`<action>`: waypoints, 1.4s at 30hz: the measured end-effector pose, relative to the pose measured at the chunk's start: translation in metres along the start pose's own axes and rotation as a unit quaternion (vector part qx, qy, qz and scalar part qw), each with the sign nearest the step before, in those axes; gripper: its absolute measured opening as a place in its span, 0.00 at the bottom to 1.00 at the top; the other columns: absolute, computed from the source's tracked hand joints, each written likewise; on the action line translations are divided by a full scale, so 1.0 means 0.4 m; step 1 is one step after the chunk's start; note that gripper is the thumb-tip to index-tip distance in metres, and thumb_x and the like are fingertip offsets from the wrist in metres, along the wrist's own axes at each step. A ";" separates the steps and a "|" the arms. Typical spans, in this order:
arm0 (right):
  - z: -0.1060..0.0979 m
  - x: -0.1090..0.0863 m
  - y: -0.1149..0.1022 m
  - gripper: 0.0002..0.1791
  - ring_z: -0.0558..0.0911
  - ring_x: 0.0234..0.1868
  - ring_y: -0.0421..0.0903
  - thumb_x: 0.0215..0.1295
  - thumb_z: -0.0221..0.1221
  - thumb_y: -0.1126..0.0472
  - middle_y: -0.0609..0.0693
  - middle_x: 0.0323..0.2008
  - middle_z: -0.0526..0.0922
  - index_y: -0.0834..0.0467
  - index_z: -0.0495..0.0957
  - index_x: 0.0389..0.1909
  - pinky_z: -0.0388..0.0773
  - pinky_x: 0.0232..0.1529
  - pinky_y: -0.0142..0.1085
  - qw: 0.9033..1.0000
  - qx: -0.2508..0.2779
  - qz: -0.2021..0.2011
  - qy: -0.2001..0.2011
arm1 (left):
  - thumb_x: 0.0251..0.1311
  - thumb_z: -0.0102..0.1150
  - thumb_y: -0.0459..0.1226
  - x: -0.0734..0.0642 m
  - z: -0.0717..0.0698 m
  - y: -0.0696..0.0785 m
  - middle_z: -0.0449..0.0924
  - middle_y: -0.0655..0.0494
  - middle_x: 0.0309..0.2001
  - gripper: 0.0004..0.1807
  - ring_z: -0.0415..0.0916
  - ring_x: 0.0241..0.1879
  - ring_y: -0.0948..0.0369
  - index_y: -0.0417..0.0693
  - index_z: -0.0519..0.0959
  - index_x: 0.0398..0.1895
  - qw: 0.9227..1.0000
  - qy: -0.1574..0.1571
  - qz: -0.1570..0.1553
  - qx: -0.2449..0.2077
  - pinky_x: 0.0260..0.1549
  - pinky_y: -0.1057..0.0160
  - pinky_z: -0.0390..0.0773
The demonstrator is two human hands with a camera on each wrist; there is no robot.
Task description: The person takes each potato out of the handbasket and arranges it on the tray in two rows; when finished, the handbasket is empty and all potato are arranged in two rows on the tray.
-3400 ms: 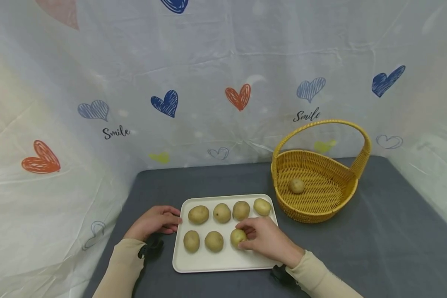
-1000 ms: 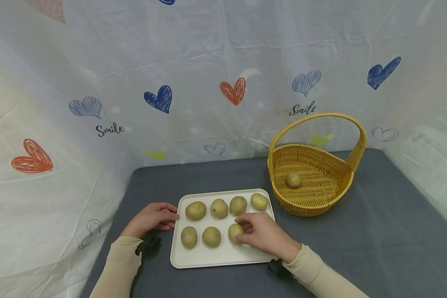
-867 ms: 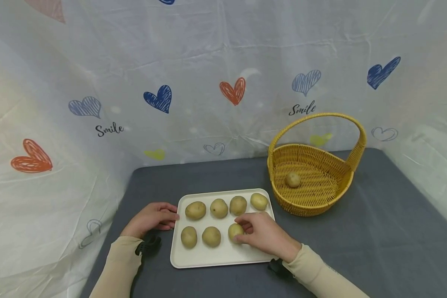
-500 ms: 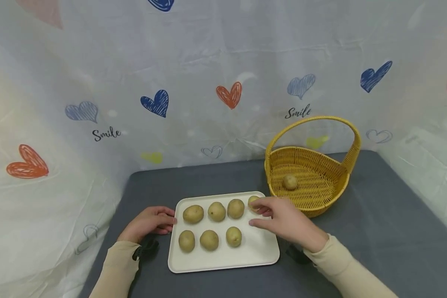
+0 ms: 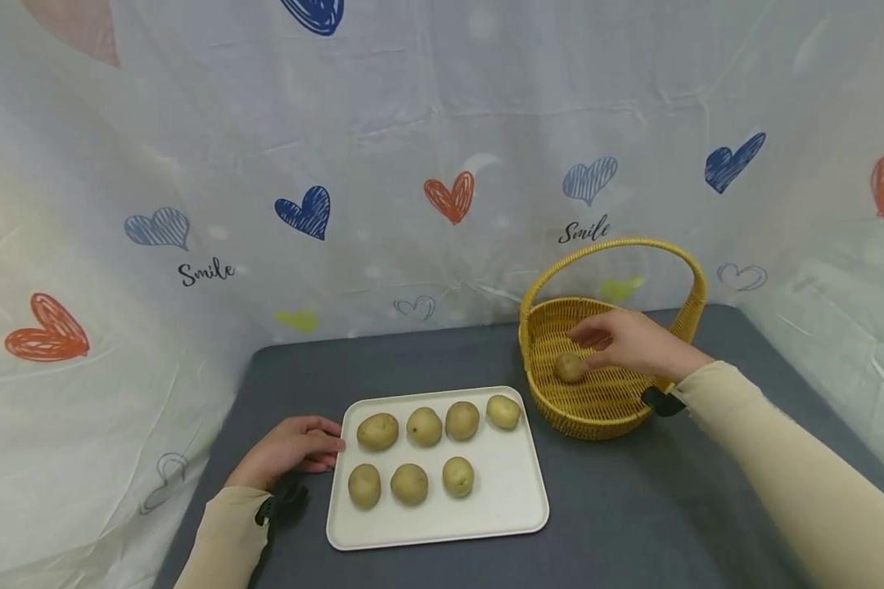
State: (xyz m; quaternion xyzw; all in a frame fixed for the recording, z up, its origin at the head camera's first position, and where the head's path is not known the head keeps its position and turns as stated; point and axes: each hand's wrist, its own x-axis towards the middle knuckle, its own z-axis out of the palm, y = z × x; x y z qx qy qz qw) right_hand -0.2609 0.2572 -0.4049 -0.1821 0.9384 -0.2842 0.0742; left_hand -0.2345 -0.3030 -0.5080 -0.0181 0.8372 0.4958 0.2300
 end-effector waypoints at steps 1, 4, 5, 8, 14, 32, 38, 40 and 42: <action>-0.001 0.011 0.010 0.29 0.85 0.64 0.61 0.68 0.74 0.58 0.59 0.64 0.86 0.61 0.82 0.68 0.83 0.65 0.58 1.000 0.001 0.006 -0.010 | 0.67 0.74 0.45 -0.001 0.000 0.000 0.90 0.53 0.38 0.27 0.88 0.36 0.61 0.38 0.82 0.62 1.000 -0.001 -0.001 -0.001 0.38 0.63 0.90; 0.003 0.039 0.031 0.29 0.84 0.65 0.62 0.68 0.73 0.58 0.61 0.65 0.86 0.63 0.81 0.68 0.82 0.66 0.59 0.999 0.000 0.014 -0.036 | 0.68 0.74 0.45 -0.002 0.000 -0.003 0.90 0.53 0.38 0.27 0.88 0.36 0.61 0.37 0.82 0.62 1.000 -0.004 -0.005 -0.002 0.39 0.63 0.90; 0.005 0.046 0.036 0.30 0.84 0.65 0.62 0.68 0.73 0.58 0.61 0.65 0.86 0.63 0.81 0.68 0.82 0.66 0.59 0.999 -0.002 0.015 -0.042 | 0.68 0.74 0.45 -0.003 0.001 -0.004 0.90 0.53 0.39 0.27 0.88 0.36 0.61 0.37 0.82 0.63 1.000 -0.006 -0.006 -0.003 0.39 0.63 0.90; 0.016 0.066 0.047 0.32 0.84 0.65 0.63 0.66 0.74 0.56 0.62 0.65 0.86 0.65 0.81 0.68 0.82 0.66 0.58 0.998 -0.006 0.024 -0.054 | 0.68 0.74 0.45 -0.001 0.000 -0.005 0.90 0.53 0.39 0.28 0.88 0.37 0.61 0.37 0.81 0.63 1.000 -0.007 -0.004 -0.002 0.39 0.63 0.90; 0.033 0.096 0.070 0.35 0.87 0.61 0.59 0.63 0.76 0.53 0.61 0.61 0.88 0.66 0.81 0.67 0.83 0.64 0.57 0.997 -0.018 0.033 -0.065 | 0.68 0.74 0.45 0.001 -0.002 -0.005 0.90 0.53 0.40 0.28 0.88 0.37 0.61 0.37 0.81 0.64 1.000 -0.002 0.000 -0.003 0.39 0.63 0.90; 0.057 0.123 0.095 0.32 0.88 0.57 0.57 0.60 0.79 0.51 0.59 0.55 0.91 0.65 0.86 0.61 0.84 0.63 0.56 0.996 -0.033 0.037 -0.075 | 0.69 0.73 0.45 -0.001 -0.002 -0.009 0.90 0.54 0.38 0.28 0.88 0.37 0.61 0.36 0.80 0.64 1.000 0.000 0.002 -0.004 0.38 0.63 0.90; 0.059 0.122 0.095 0.30 0.88 0.56 0.54 0.63 0.77 0.53 0.57 0.54 0.91 0.65 0.86 0.61 0.85 0.62 0.56 0.997 -0.019 0.027 -0.076 | 0.69 0.73 0.45 -0.005 0.002 -0.002 0.91 0.55 0.39 0.27 0.88 0.37 0.62 0.37 0.81 0.64 1.000 0.004 0.003 0.001 0.38 0.63 0.90; 0.058 0.120 0.092 0.29 0.88 0.56 0.54 0.63 0.77 0.53 0.56 0.54 0.91 0.65 0.86 0.61 0.85 0.61 0.56 0.997 -0.017 0.022 -0.075 | 0.69 0.73 0.45 -0.006 0.003 0.001 0.90 0.55 0.38 0.27 0.88 0.36 0.62 0.37 0.81 0.63 1.000 0.005 0.004 0.001 0.38 0.64 0.90; 0.053 0.115 0.084 0.29 0.89 0.56 0.54 0.63 0.77 0.53 0.56 0.54 0.91 0.64 0.86 0.61 0.85 0.61 0.56 0.997 -0.019 0.019 -0.071 | 0.69 0.72 0.44 -0.007 0.002 0.002 0.91 0.55 0.38 0.27 0.88 0.37 0.62 0.37 0.81 0.63 1.000 0.006 0.004 0.001 0.38 0.64 0.90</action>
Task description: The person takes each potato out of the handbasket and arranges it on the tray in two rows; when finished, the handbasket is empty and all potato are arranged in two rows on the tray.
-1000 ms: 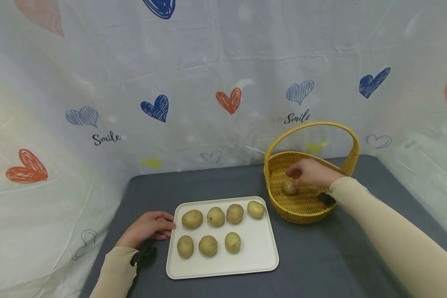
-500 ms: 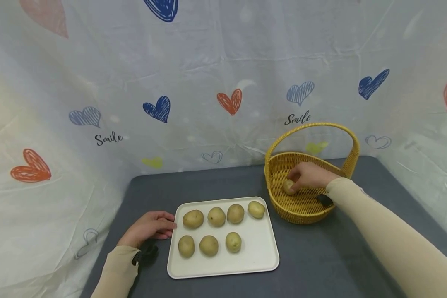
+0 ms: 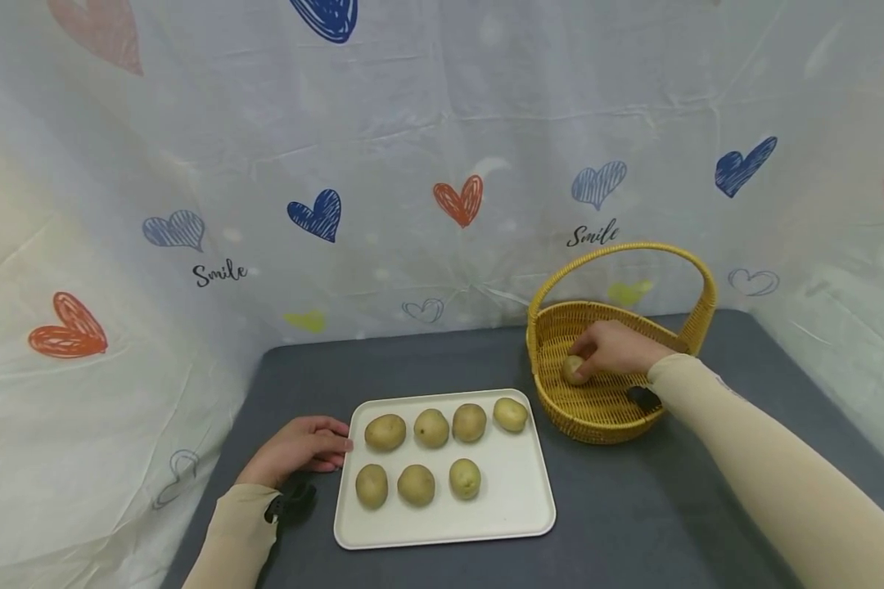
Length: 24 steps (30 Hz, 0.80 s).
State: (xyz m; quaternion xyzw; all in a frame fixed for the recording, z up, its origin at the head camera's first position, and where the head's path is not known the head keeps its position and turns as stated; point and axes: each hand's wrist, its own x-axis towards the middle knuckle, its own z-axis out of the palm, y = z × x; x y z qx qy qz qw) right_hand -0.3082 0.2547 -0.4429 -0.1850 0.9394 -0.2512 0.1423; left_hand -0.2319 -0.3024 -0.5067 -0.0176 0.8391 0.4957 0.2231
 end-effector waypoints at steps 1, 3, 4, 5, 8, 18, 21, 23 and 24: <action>-0.003 -0.004 -0.003 0.29 0.89 0.56 0.54 0.64 0.77 0.53 0.56 0.54 0.91 0.64 0.86 0.61 0.85 0.61 0.56 1.000 -0.001 0.001 0.003 | 0.69 0.72 0.44 0.000 0.000 -0.001 0.91 0.55 0.38 0.27 0.88 0.37 0.62 0.37 0.81 0.63 1.000 0.000 0.000 -0.001 0.38 0.64 0.90; -0.011 -0.015 -0.011 0.29 0.89 0.56 0.55 0.64 0.77 0.51 0.56 0.54 0.91 0.63 0.87 0.60 0.85 0.60 0.56 1.000 -0.007 0.003 0.015 | 0.68 0.73 0.44 0.002 0.001 -0.004 0.91 0.55 0.38 0.27 0.89 0.36 0.62 0.37 0.81 0.64 1.000 0.000 0.000 -0.003 0.38 0.64 0.90; -0.017 -0.022 -0.016 0.29 0.89 0.55 0.55 0.64 0.77 0.50 0.55 0.54 0.91 0.63 0.87 0.60 0.85 0.60 0.56 1.000 -0.013 0.004 0.022 | 0.68 0.73 0.45 0.004 0.001 -0.006 0.91 0.55 0.38 0.28 0.89 0.37 0.62 0.37 0.81 0.64 1.000 -0.001 0.000 -0.005 0.38 0.64 0.90; -0.023 -0.030 -0.022 0.29 0.89 0.55 0.55 0.64 0.77 0.50 0.55 0.53 0.92 0.63 0.87 0.60 0.85 0.59 0.56 0.999 -0.019 0.004 0.030 | 0.68 0.73 0.45 0.005 0.001 -0.008 0.91 0.55 0.38 0.28 0.89 0.37 0.62 0.37 0.81 0.64 1.000 -0.001 0.000 -0.005 0.38 0.64 0.90; -0.036 -0.054 -0.040 0.29 0.89 0.53 0.54 0.64 0.76 0.48 0.55 0.52 0.92 0.62 0.87 0.59 0.85 0.58 0.57 0.998 -0.030 -0.004 0.050 | 0.68 0.73 0.45 0.008 0.002 -0.013 0.91 0.55 0.38 0.28 0.89 0.36 0.62 0.37 0.81 0.64 1.000 0.000 0.000 -0.006 0.37 0.63 0.90; -0.017 -0.168 -0.110 0.26 0.89 0.45 0.42 0.66 0.76 0.48 0.47 0.47 0.93 0.56 0.88 0.61 0.88 0.48 0.44 0.995 -0.002 -0.016 0.094 | 0.68 0.73 0.45 -0.001 0.001 -0.009 0.91 0.54 0.37 0.27 0.88 0.36 0.62 0.37 0.82 0.63 1.000 0.006 0.003 0.002 0.37 0.63 0.90; 0.004 -0.197 -0.137 0.25 0.89 0.45 0.40 0.65 0.77 0.49 0.43 0.44 0.93 0.54 0.88 0.60 0.87 0.46 0.38 0.994 0.012 -0.023 0.105 | 0.67 0.73 0.44 -0.002 0.000 -0.007 0.91 0.53 0.38 0.26 0.88 0.36 0.62 0.38 0.82 0.62 1.000 0.009 0.005 0.004 0.38 0.63 0.90; 0.020 -0.213 -0.157 0.23 0.89 0.45 0.39 0.64 0.77 0.49 0.43 0.44 0.92 0.53 0.89 0.58 0.87 0.46 0.37 0.992 0.021 -0.038 0.115 | 0.67 0.73 0.44 -0.003 0.000 -0.006 0.90 0.53 0.39 0.26 0.88 0.37 0.62 0.38 0.82 0.62 1.000 0.011 0.005 0.004 0.38 0.63 0.90; 0.029 -0.218 -0.166 0.23 0.90 0.45 0.39 0.64 0.77 0.49 0.42 0.44 0.92 0.52 0.89 0.58 0.88 0.47 0.35 0.992 0.026 -0.044 0.118 | 0.67 0.74 0.44 -0.002 0.000 -0.006 0.90 0.53 0.39 0.26 0.88 0.37 0.62 0.38 0.82 0.62 1.000 0.010 0.005 0.005 0.38 0.63 0.90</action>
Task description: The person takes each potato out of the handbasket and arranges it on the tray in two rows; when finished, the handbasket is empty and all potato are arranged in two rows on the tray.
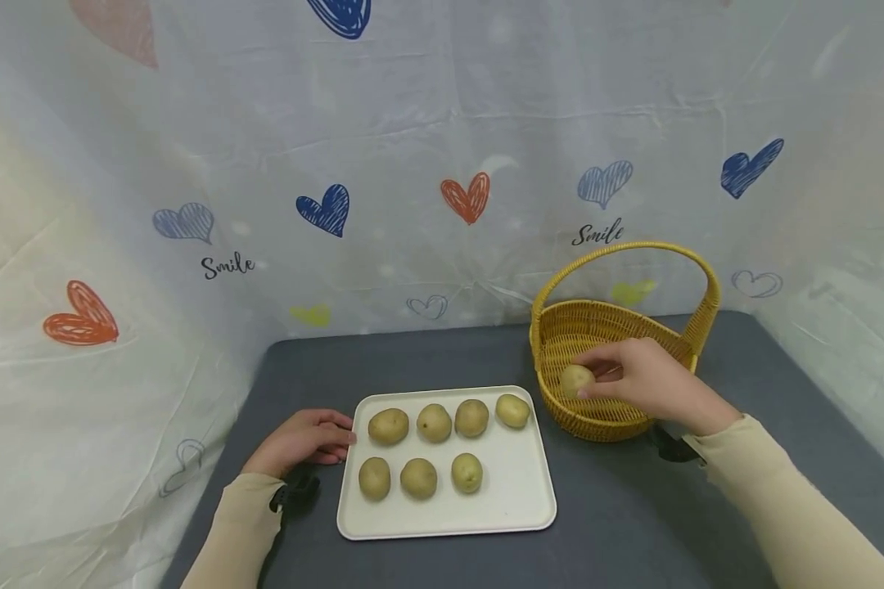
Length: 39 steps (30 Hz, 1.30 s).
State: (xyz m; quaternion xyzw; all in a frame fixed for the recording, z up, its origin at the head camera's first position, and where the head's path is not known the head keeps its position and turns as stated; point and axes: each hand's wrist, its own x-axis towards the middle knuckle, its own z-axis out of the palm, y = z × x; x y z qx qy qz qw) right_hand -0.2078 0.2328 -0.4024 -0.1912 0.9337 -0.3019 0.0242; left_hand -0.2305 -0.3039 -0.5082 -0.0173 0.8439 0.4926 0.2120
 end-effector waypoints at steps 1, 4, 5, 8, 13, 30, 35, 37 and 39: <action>0.009 -0.005 -0.009 0.22 0.90 0.45 0.39 0.64 0.77 0.49 0.42 0.44 0.92 0.51 0.89 0.57 0.88 0.47 0.34 1.000 0.008 -0.004 0.001 | 0.67 0.74 0.44 0.001 -0.001 0.001 0.90 0.53 0.39 0.26 0.88 0.36 0.61 0.38 0.82 0.62 1.000 0.000 0.000 0.000 0.38 0.63 0.90; 0.042 -0.015 -0.030 0.22 0.91 0.46 0.39 0.64 0.78 0.51 0.42 0.46 0.91 0.50 0.89 0.57 0.88 0.47 0.31 0.999 0.044 -0.015 -0.001 | 0.67 0.74 0.44 0.005 -0.004 0.001 0.90 0.53 0.38 0.26 0.89 0.36 0.61 0.38 0.82 0.61 1.000 -0.002 -0.001 -0.002 0.38 0.63 0.90; 0.054 -0.017 -0.036 0.22 0.91 0.47 0.39 0.64 0.78 0.51 0.43 0.47 0.91 0.50 0.89 0.57 0.88 0.46 0.31 0.998 0.058 -0.016 -0.004 | 0.68 0.73 0.44 0.006 -0.005 0.001 0.91 0.53 0.39 0.26 0.89 0.36 0.61 0.38 0.82 0.62 1.000 -0.003 0.001 -0.002 0.38 0.63 0.90; 0.097 -0.022 -0.050 0.23 0.92 0.47 0.40 0.63 0.78 0.52 0.44 0.49 0.92 0.51 0.88 0.59 0.88 0.46 0.30 0.995 0.098 -0.013 -0.013 | 0.69 0.73 0.45 0.008 -0.008 0.004 0.91 0.53 0.40 0.26 0.89 0.38 0.61 0.38 0.83 0.62 1.000 -0.008 0.009 -0.001 0.39 0.62 0.90; 0.172 -0.016 -0.064 0.25 0.92 0.47 0.42 0.64 0.78 0.52 0.50 0.51 0.91 0.56 0.87 0.60 0.88 0.45 0.29 0.990 0.137 -0.022 -0.031 | 0.69 0.72 0.46 0.011 -0.010 0.010 0.91 0.53 0.41 0.26 0.89 0.39 0.61 0.38 0.83 0.63 1.000 -0.012 0.016 0.001 0.41 0.62 0.90; 0.298 -0.011 -0.058 0.23 0.90 0.42 0.38 0.61 0.80 0.52 0.46 0.46 0.91 0.55 0.88 0.55 0.86 0.41 0.29 0.984 0.161 -0.017 -0.071 | 0.68 0.73 0.45 0.003 -0.001 -0.004 0.91 0.52 0.40 0.25 0.89 0.37 0.60 0.38 0.83 0.61 1.000 -0.007 0.001 -0.005 0.39 0.62 0.90; 0.304 -0.010 -0.061 0.21 0.89 0.42 0.37 0.60 0.80 0.52 0.44 0.44 0.91 0.53 0.89 0.52 0.86 0.41 0.29 0.985 0.154 -0.015 -0.078 | 0.68 0.73 0.45 0.003 -0.004 -0.004 0.91 0.52 0.41 0.26 0.89 0.38 0.60 0.39 0.83 0.61 1.000 -0.007 0.000 -0.004 0.39 0.62 0.90; 0.305 -0.009 -0.061 0.20 0.89 0.42 0.38 0.60 0.80 0.53 0.44 0.44 0.91 0.53 0.88 0.52 0.86 0.41 0.29 0.985 0.152 -0.017 -0.079 | 0.68 0.73 0.45 0.004 -0.004 -0.003 0.91 0.52 0.41 0.25 0.89 0.37 0.60 0.39 0.83 0.61 1.000 -0.009 0.000 -0.006 0.39 0.62 0.90; 0.307 -0.009 -0.060 0.20 0.89 0.43 0.38 0.61 0.80 0.54 0.44 0.44 0.91 0.53 0.88 0.52 0.86 0.42 0.29 0.985 0.150 -0.020 -0.081 | 0.68 0.73 0.45 0.005 -0.003 -0.002 0.91 0.52 0.40 0.25 0.89 0.37 0.61 0.39 0.84 0.61 1.000 -0.010 0.002 -0.007 0.38 0.62 0.90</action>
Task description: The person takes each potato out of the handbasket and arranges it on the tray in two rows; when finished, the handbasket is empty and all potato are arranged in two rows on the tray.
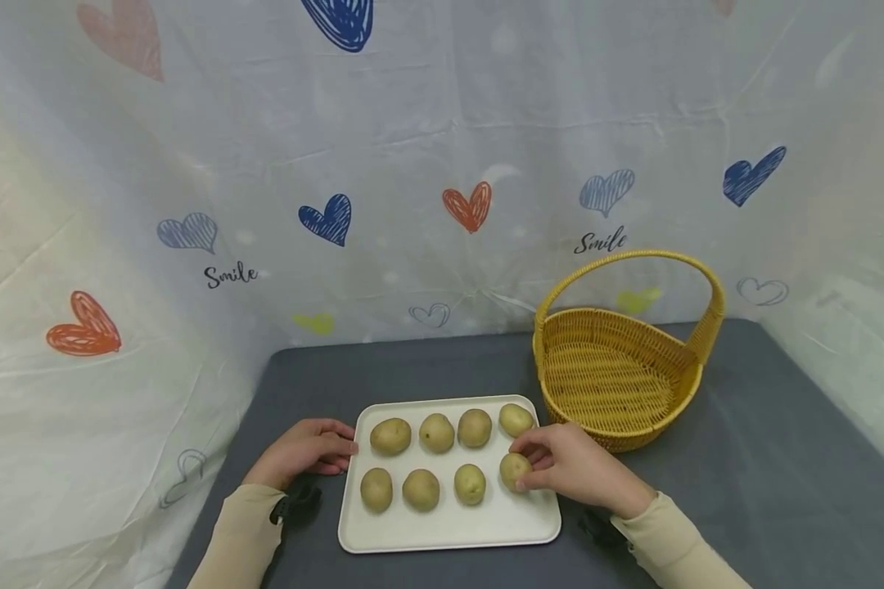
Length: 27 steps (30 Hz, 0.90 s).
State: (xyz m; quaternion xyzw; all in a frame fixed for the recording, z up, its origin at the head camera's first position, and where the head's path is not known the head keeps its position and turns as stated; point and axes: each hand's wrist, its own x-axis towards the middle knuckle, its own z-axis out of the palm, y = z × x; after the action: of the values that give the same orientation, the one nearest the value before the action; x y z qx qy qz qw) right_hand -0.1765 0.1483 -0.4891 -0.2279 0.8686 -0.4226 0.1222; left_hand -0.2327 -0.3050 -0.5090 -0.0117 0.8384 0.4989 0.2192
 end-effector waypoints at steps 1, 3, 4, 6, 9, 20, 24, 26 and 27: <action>0.001 0.000 0.001 0.20 0.89 0.43 0.38 0.61 0.80 0.54 0.44 0.45 0.90 0.53 0.88 0.52 0.86 0.42 0.29 1.000 0.000 -0.001 -0.002 | 0.68 0.73 0.45 0.001 0.000 -0.002 0.91 0.52 0.40 0.25 0.89 0.37 0.61 0.39 0.84 0.61 1.000 0.000 0.000 -0.001 0.38 0.62 0.90; 0.003 0.001 0.002 0.19 0.89 0.43 0.39 0.61 0.79 0.54 0.44 0.44 0.90 0.53 0.88 0.51 0.86 0.43 0.29 1.000 0.001 -0.001 -0.003 | 0.68 0.73 0.45 0.002 0.000 -0.003 0.91 0.53 0.39 0.25 0.89 0.37 0.61 0.39 0.83 0.61 1.000 -0.002 0.002 0.000 0.38 0.62 0.90; 0.004 0.001 0.003 0.19 0.89 0.44 0.39 0.61 0.79 0.54 0.44 0.44 0.90 0.53 0.88 0.51 0.86 0.43 0.29 1.000 0.001 -0.001 -0.003 | 0.68 0.73 0.45 0.002 0.000 -0.004 0.91 0.53 0.39 0.25 0.89 0.37 0.61 0.38 0.83 0.61 1.000 -0.004 0.004 0.001 0.38 0.62 0.90; 0.004 0.001 0.004 0.19 0.89 0.43 0.39 0.61 0.79 0.54 0.44 0.44 0.90 0.53 0.88 0.51 0.86 0.42 0.29 1.000 -0.001 0.000 -0.002 | 0.69 0.73 0.45 0.004 -0.002 -0.005 0.91 0.53 0.40 0.25 0.89 0.37 0.61 0.38 0.83 0.61 1.000 -0.004 0.004 0.002 0.38 0.62 0.90; 0.005 0.001 0.005 0.19 0.89 0.43 0.39 0.61 0.79 0.54 0.44 0.44 0.90 0.53 0.88 0.51 0.86 0.42 0.29 1.000 -0.003 0.000 0.000 | 0.68 0.73 0.46 0.005 -0.002 -0.006 0.91 0.52 0.40 0.25 0.90 0.38 0.60 0.39 0.84 0.61 1.000 -0.003 0.002 0.002 0.39 0.62 0.90; 0.008 0.002 0.003 0.21 0.90 0.43 0.38 0.64 0.78 0.51 0.45 0.44 0.92 0.56 0.88 0.54 0.86 0.42 0.29 1.000 -0.006 -0.004 -0.002 | 0.67 0.73 0.45 0.004 0.000 -0.005 0.91 0.53 0.38 0.27 0.89 0.36 0.61 0.38 0.83 0.62 1.000 -0.001 -0.001 0.002 0.37 0.62 0.90; 0.007 0.002 0.000 0.20 0.89 0.41 0.36 0.63 0.78 0.51 0.43 0.42 0.91 0.55 0.88 0.52 0.85 0.40 0.29 1.000 -0.015 -0.003 -0.004 | 0.67 0.74 0.45 0.004 0.002 -0.003 0.91 0.54 0.37 0.26 0.89 0.35 0.62 0.38 0.82 0.62 1.000 0.004 -0.002 0.002 0.37 0.63 0.90; 0.006 0.002 -0.001 0.20 0.89 0.40 0.36 0.62 0.79 0.51 0.42 0.41 0.91 0.54 0.89 0.51 0.85 0.40 0.29 1.000 -0.019 -0.005 -0.004 | 0.67 0.74 0.45 0.005 0.002 -0.002 0.91 0.55 0.36 0.26 0.89 0.35 0.62 0.38 0.82 0.62 1.000 0.007 -0.003 0.003 0.37 0.63 0.90; 0.006 0.002 -0.001 0.20 0.89 0.40 0.36 0.62 0.79 0.52 0.42 0.40 0.91 0.54 0.89 0.51 0.85 0.39 0.29 1.000 -0.019 -0.007 -0.005 | 0.67 0.74 0.44 0.005 0.002 -0.002 0.91 0.55 0.36 0.26 0.89 0.35 0.62 0.38 0.82 0.62 1.000 0.008 -0.004 0.003 0.37 0.63 0.90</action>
State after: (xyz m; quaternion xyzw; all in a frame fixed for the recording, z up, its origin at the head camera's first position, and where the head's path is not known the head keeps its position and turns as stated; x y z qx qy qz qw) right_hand -0.1760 0.1460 -0.4902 -0.2381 0.8745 -0.4055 0.1192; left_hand -0.2339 -0.3043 -0.5106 -0.0184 0.8414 0.4955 0.2148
